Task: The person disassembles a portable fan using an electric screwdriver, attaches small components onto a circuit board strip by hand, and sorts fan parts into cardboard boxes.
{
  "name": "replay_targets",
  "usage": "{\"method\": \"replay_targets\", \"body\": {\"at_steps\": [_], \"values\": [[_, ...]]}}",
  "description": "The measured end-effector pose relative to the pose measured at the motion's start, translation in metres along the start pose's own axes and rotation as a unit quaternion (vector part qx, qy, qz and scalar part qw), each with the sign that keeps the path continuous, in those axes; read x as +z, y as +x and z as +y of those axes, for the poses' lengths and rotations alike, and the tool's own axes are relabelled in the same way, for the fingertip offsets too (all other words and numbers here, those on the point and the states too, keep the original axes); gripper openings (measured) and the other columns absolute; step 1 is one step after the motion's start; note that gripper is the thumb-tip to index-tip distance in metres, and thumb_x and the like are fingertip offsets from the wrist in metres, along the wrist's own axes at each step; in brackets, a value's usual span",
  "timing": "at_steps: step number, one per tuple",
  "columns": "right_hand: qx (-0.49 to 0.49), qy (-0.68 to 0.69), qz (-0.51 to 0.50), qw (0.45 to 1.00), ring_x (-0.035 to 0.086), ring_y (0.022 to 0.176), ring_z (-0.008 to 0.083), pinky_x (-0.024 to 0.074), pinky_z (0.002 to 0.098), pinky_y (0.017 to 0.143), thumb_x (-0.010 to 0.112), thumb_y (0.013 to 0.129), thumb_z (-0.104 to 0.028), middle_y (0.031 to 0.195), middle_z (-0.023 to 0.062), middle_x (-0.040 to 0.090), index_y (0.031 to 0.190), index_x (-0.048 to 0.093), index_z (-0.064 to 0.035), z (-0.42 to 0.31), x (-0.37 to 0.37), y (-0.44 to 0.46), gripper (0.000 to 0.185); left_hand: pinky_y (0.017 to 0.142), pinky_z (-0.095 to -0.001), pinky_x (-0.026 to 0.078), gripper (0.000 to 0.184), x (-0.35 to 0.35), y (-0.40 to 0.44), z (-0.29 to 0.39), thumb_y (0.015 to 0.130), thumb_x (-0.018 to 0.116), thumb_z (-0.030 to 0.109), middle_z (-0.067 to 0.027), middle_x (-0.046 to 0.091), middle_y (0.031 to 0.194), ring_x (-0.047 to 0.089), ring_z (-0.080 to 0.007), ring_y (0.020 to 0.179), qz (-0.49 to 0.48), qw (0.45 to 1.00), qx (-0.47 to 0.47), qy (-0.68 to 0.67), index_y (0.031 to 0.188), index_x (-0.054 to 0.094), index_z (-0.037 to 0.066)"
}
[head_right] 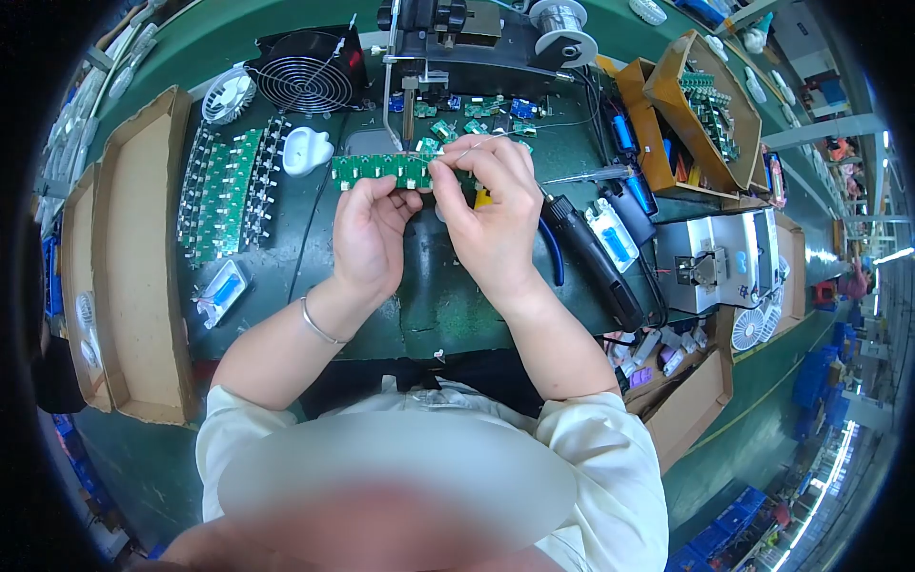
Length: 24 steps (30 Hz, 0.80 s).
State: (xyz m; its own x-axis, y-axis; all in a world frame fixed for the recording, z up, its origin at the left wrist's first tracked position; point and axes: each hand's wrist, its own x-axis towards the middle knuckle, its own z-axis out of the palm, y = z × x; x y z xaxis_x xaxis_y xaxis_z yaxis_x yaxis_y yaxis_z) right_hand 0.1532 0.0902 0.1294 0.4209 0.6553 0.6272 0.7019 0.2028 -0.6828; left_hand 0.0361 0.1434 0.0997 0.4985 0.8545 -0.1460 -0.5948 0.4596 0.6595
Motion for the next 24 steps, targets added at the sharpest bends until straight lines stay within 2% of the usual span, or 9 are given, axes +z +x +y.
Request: {"method": "replay_targets", "body": {"at_steps": [8,10,24], "values": [[-0.010,-0.002,0.000,1.000,0.059,0.085,0.0227,0.0450,0.0329,0.075,0.072,0.072,-0.001,0.085,0.0088,0.064,0.078,0.067,-0.0021,0.0000,0.0000,0.0001,0.008,0.075,-0.0290,0.047,0.021,0.0040,-0.0013,0.0032,0.089,0.049,0.014,-0.0091,0.067,0.088,0.059,-0.0149,0.077,-0.001,1.000,0.008,0.003,0.091,0.064,0.000],[0.002,-0.013,-0.023,1.000,0.059,0.090,0.0201,0.0446,0.0306,0.081,0.071,0.077,0.000,0.089,0.0088,0.065,0.083,0.067,-0.0002,-0.0023,-0.0020,-0.0007,0.007,0.075,-0.0290,0.047,0.021,0.0037,-0.0010,0.0028,0.089,0.049,0.014,-0.0090,0.067,0.088,0.059,-0.0148,0.077,-0.002,1.000,0.009,0.001,0.092,0.064,0.000],[0.000,-0.002,-0.023,1.000,0.059,0.089,0.0202,0.0447,0.0304,0.080,0.069,0.078,0.001,0.091,0.0096,0.066,0.081,0.065,0.0004,0.0015,-0.0020,-0.0018,0.006,0.076,-0.0288,0.046,0.019,-0.0008,0.0010,-0.0004,0.088,0.050,0.014,-0.0081,0.066,0.087,0.058,-0.0138,0.076,0.010,1.000,-0.012,-0.014,0.093,0.063,0.000]]}}
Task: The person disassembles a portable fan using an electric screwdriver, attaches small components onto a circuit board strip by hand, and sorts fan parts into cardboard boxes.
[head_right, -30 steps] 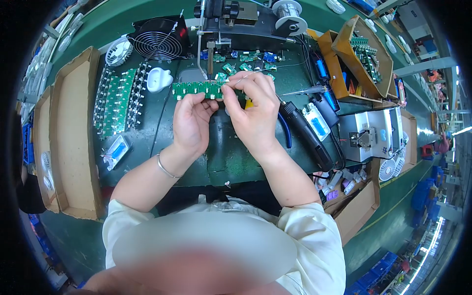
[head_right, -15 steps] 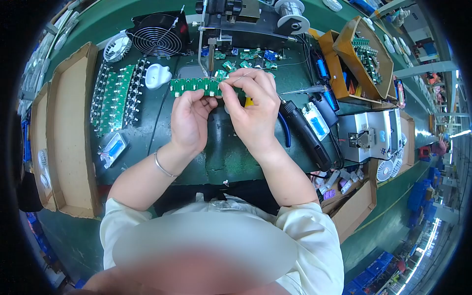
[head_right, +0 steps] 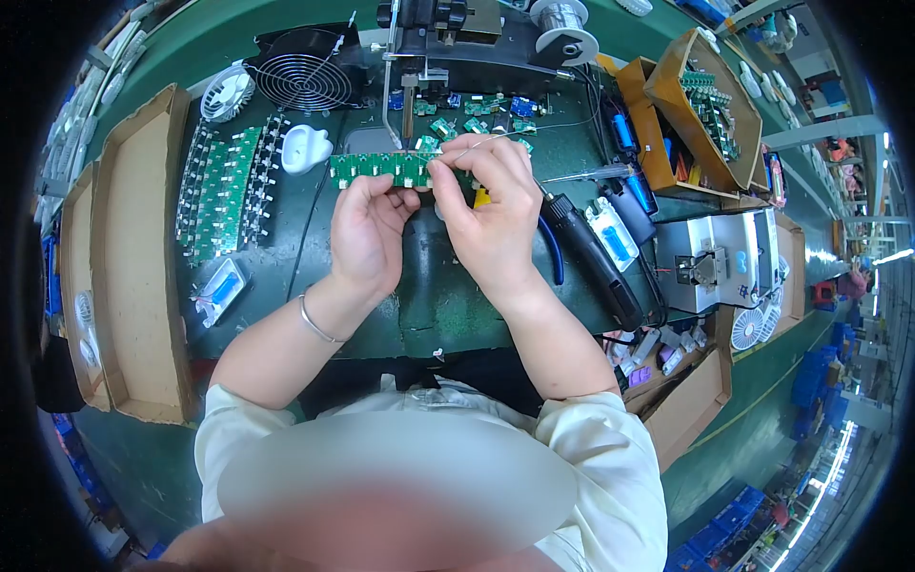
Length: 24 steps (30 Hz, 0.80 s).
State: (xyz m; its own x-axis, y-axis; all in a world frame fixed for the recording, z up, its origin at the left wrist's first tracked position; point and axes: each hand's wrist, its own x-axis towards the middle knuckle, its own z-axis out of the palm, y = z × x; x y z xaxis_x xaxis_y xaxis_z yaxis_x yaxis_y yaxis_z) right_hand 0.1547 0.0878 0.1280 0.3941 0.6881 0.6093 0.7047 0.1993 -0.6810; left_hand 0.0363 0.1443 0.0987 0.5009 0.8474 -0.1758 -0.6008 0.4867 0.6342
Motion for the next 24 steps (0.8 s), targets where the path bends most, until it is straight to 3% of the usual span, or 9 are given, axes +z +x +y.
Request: {"method": "replay_targets", "body": {"at_steps": [17,19,24], "values": [[0.002,-0.004,0.004,1.000,0.061,0.089,0.0209,0.0453,0.0314,0.081,0.070,0.077,0.002,0.089,0.0092,0.066,0.082,0.066,0.0003,-0.0023,0.0039,0.0017,0.007,0.075,-0.0289,0.045,0.020,-0.0001,-0.0002,0.0007,0.088,0.048,0.012,-0.0102,0.066,0.086,0.058,-0.0154,0.078,0.001,1.000,0.031,0.004,0.090,0.063,0.000],[-0.005,0.002,0.025,1.000,0.059,0.084,0.0226,0.0451,0.0327,0.074,0.072,0.073,-0.001,0.085,0.0083,0.065,0.078,0.067,-0.0025,-0.0012,0.0059,0.0025,0.007,0.075,-0.0289,0.045,0.019,0.0023,-0.0009,0.0022,0.088,0.048,0.012,-0.0100,0.066,0.086,0.058,-0.0154,0.078,0.008,0.999,0.033,0.002,0.090,0.063,0.000],[-0.011,-0.003,0.025,1.000,0.058,0.086,0.0224,0.0453,0.0328,0.074,0.072,0.073,-0.002,0.086,0.0080,0.065,0.079,0.068,-0.0031,-0.0005,0.0065,0.0022,0.007,0.074,-0.0291,0.046,0.018,0.0035,-0.0013,0.0032,0.087,0.049,0.012,-0.0097,0.066,0.086,0.058,-0.0154,0.077,0.010,0.999,0.043,0.006,0.089,0.062,0.000]]}}
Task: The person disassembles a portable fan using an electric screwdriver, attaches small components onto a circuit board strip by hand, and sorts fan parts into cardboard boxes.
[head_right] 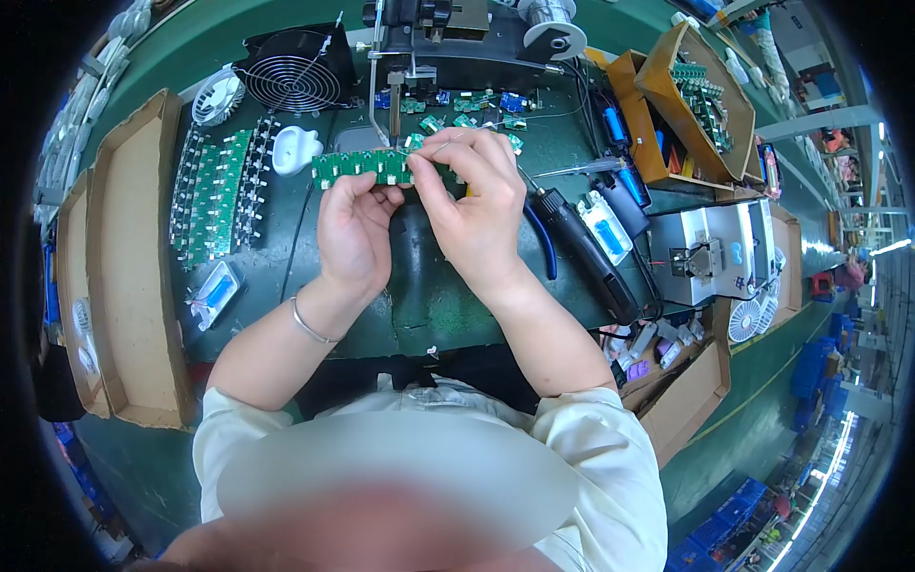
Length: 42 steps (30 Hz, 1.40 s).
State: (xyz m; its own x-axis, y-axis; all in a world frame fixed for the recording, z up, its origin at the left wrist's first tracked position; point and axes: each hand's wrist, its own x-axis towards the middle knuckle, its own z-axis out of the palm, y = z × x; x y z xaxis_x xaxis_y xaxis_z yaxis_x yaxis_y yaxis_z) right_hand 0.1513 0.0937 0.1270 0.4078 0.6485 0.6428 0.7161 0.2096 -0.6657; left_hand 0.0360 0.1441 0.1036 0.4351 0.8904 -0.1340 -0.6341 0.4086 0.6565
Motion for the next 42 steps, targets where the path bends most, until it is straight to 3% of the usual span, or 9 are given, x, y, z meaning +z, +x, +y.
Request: {"method": "replay_targets", "body": {"at_steps": [15,20,24,29,32,42], "values": [[-0.023,-0.018,0.001,1.000,0.058,0.086,0.0218,0.0441,0.0328,0.074,0.073,0.073,-0.002,0.084,0.0075,0.064,0.079,0.068,-0.0035,0.002,0.000,0.000,0.008,0.074,-0.0285,0.045,0.020,-0.003,0.000,-0.004,0.089,0.050,0.015,-0.0085,0.066,0.086,0.057,-0.0140,0.075,-0.015,1.000,-0.012,-0.001,0.089,0.063,0.000],[-0.001,-0.011,0.003,1.000,0.060,0.085,0.0220,0.0437,0.0333,0.075,0.072,0.073,-0.002,0.083,0.0074,0.064,0.078,0.068,-0.0031,0.003,-0.004,-0.002,0.007,0.075,-0.0300,0.045,0.019,-0.007,0.001,-0.012,0.091,0.052,0.018,-0.0049,0.065,0.086,0.057,-0.0123,0.076,-0.032,0.994,-0.089,-0.049,0.092,0.064,0.004],[0.034,-0.004,-0.023,0.999,0.060,0.092,0.0210,0.0448,0.0315,0.082,0.070,0.077,0.000,0.087,0.0085,0.065,0.082,0.067,-0.0005,0.006,-0.008,-0.005,0.006,0.075,-0.0276,0.046,0.015,0.002,-0.002,-0.008,0.092,0.059,0.018,-0.0020,0.065,0.089,0.059,-0.0093,0.078,-0.093,0.986,-0.124,0.061,0.096,0.065,0.005],[0.078,0.055,-0.012,0.995,0.059,0.090,0.0227,0.0443,0.0334,0.082,0.072,0.074,-0.003,0.088,0.0087,0.064,0.079,0.068,-0.0024,0.009,-0.011,-0.007,0.007,0.074,-0.0262,0.047,0.014,0.002,-0.002,-0.007,0.092,0.061,0.019,-0.0021,0.065,0.088,0.058,-0.0088,0.078,-0.059,0.986,-0.144,0.058,0.095,0.065,0.006],[0.092,0.044,-0.033,0.994,0.056,0.098,0.0232,0.0440,0.0342,0.085,0.072,0.074,-0.005,0.100,0.0094,0.063,0.080,0.068,-0.0034,0.010,-0.018,-0.007,0.007,0.073,-0.0259,0.047,0.014,-0.002,0.001,-0.009,0.092,0.062,0.021,-0.0013,0.064,0.085,0.058,-0.0084,0.075,-0.041,0.987,-0.145,0.047,0.092,0.064,0.008],[0.092,-0.008,-0.121,0.988,0.056,0.102,0.0257,0.0438,0.0365,0.088,0.076,0.070,-0.011,0.104,0.0086,0.062,0.078,0.069,-0.0046,0.011,-0.029,-0.003,0.012,0.069,-0.0238,0.046,0.013,-0.001,0.003,-0.005,0.090,0.065,0.022,0.0003,0.062,0.079,0.056,-0.0071,0.070,-0.043,0.979,-0.195,0.049,0.088,0.063,0.009]]}}
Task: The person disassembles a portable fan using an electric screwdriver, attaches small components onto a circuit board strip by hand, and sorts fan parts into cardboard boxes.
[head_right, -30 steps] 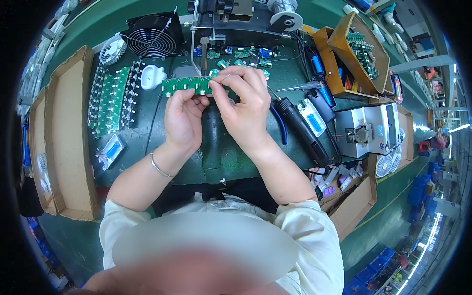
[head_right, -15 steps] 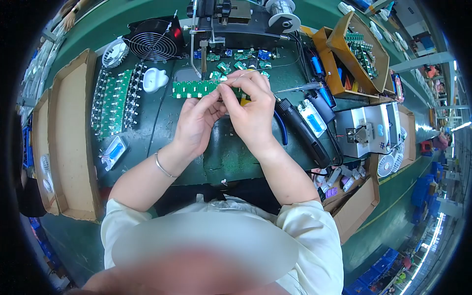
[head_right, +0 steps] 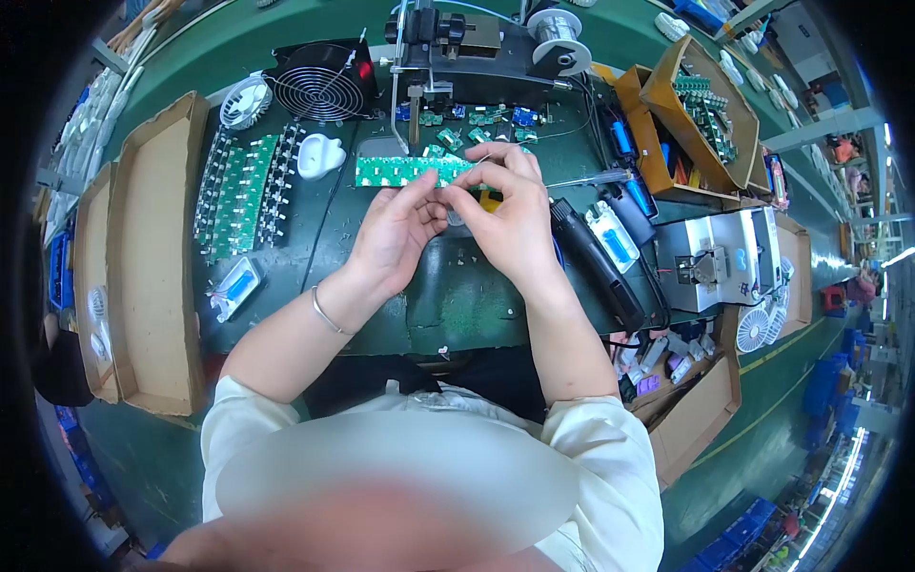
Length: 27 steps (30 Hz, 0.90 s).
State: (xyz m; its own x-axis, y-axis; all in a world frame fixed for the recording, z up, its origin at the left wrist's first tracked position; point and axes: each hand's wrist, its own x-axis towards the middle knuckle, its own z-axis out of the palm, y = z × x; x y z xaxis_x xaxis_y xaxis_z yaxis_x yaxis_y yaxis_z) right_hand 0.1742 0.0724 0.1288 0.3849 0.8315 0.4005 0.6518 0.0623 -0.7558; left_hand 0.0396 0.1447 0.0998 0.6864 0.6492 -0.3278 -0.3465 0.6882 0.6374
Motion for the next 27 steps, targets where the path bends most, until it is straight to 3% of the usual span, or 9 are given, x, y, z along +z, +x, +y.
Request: {"method": "replay_targets", "body": {"at_steps": [5,9,14,16,18,19,22,26,27], "values": [[0.014,-0.009,-0.046,0.999,0.055,0.104,0.0262,0.0436,0.0365,0.090,0.077,0.070,-0.013,0.106,0.0091,0.062,0.083,0.070,-0.0033,0.001,-0.002,0.000,0.018,0.067,-0.0230,0.046,0.010,-0.007,0.001,-0.009,0.088,0.066,0.016,-0.0002,0.064,0.079,0.055,-0.0067,0.068,0.002,0.998,0.048,0.033,0.089,0.065,0.006],[0.031,0.001,-0.021,0.999,0.054,0.108,0.0253,0.0426,0.0352,0.094,0.077,0.071,-0.013,0.110,0.0099,0.061,0.091,0.070,-0.0033,-0.001,0.000,0.002,0.024,0.066,-0.0227,0.045,0.008,-0.003,-0.001,-0.007,0.088,0.065,0.013,-0.0017,0.064,0.080,0.055,-0.0069,0.068,0.006,0.998,0.057,0.036,0.090,0.067,0.005],[0.095,0.274,0.016,0.957,0.052,0.114,0.0205,0.0392,0.0331,0.098,0.074,0.074,-0.006,0.112,0.0097,0.057,0.098,0.070,-0.0025,-0.002,-0.006,0.005,0.025,0.065,-0.0230,0.045,0.009,-0.002,0.000,-0.005,0.087,0.067,0.012,-0.0030,0.063,0.078,0.055,-0.0082,0.067,0.036,0.998,0.044,0.039,0.088,0.066,0.003],[0.091,0.318,0.016,0.944,0.054,0.109,0.0184,0.0410,0.0319,0.095,0.071,0.076,-0.002,0.107,0.0090,0.059,0.095,0.069,-0.0010,0.004,-0.011,0.004,0.019,0.066,-0.0236,0.046,0.009,-0.002,0.000,-0.006,0.087,0.067,0.012,-0.0036,0.063,0.078,0.055,-0.0088,0.068,0.043,0.998,0.041,0.029,0.088,0.066,0.002],[0.070,0.355,-0.065,0.930,0.057,0.098,0.0166,0.0446,0.0288,0.087,0.069,0.077,0.001,0.099,0.0082,0.061,0.092,0.069,0.0002,0.005,-0.017,0.006,0.015,0.066,-0.0238,0.046,0.010,-0.003,0.000,-0.006,0.087,0.067,0.012,-0.0036,0.063,0.078,0.055,-0.0089,0.068,0.040,0.998,0.042,0.024,0.088,0.066,0.002],[0.107,0.378,-0.078,0.916,0.059,0.086,0.0140,0.0459,0.0250,0.077,0.070,0.077,0.002,0.091,0.0057,0.062,0.090,0.069,0.0008,-0.002,-0.015,0.005,0.013,0.066,-0.0240,0.045,0.010,-0.003,0.001,-0.006,0.087,0.067,0.012,-0.0036,0.063,0.078,0.055,-0.0090,0.069,0.036,0.998,0.044,0.019,0.088,0.066,0.002],[0.066,0.210,-0.157,0.963,0.057,0.075,0.0099,0.0442,0.0224,0.067,0.072,0.074,0.000,0.083,0.0021,0.061,0.084,0.070,0.0001,-0.004,-0.013,0.005,0.010,0.067,-0.0232,0.046,0.008,-0.001,-0.001,-0.004,0.089,0.064,0.010,-0.0023,0.063,0.081,0.055,-0.0083,0.070,0.028,0.998,0.033,0.034,0.092,0.064,0.003],[0.055,0.180,-0.166,0.968,0.060,0.080,0.0118,0.0473,0.0235,0.071,0.072,0.073,0.001,0.089,0.0057,0.063,0.082,0.069,0.0012,-0.005,-0.014,0.006,0.009,0.066,-0.0232,0.046,0.008,-0.004,0.001,-0.006,0.089,0.064,0.011,-0.0023,0.063,0.081,0.056,-0.0083,0.071,0.037,0.998,0.043,0.027,0.091,0.064,0.004],[0.049,0.135,-0.124,0.982,0.059,0.076,0.0111,0.0469,0.0228,0.067,0.073,0.073,0.001,0.087,0.0056,0.064,0.082,0.069,0.0014,-0.003,-0.012,0.006,0.010,0.066,-0.0232,0.046,0.008,-0.005,0.001,-0.005,0.089,0.065,0.011,-0.0025,0.063,0.082,0.056,-0.0083,0.071,0.037,0.998,0.045,0.019,0.090,0.064,0.004]]}}
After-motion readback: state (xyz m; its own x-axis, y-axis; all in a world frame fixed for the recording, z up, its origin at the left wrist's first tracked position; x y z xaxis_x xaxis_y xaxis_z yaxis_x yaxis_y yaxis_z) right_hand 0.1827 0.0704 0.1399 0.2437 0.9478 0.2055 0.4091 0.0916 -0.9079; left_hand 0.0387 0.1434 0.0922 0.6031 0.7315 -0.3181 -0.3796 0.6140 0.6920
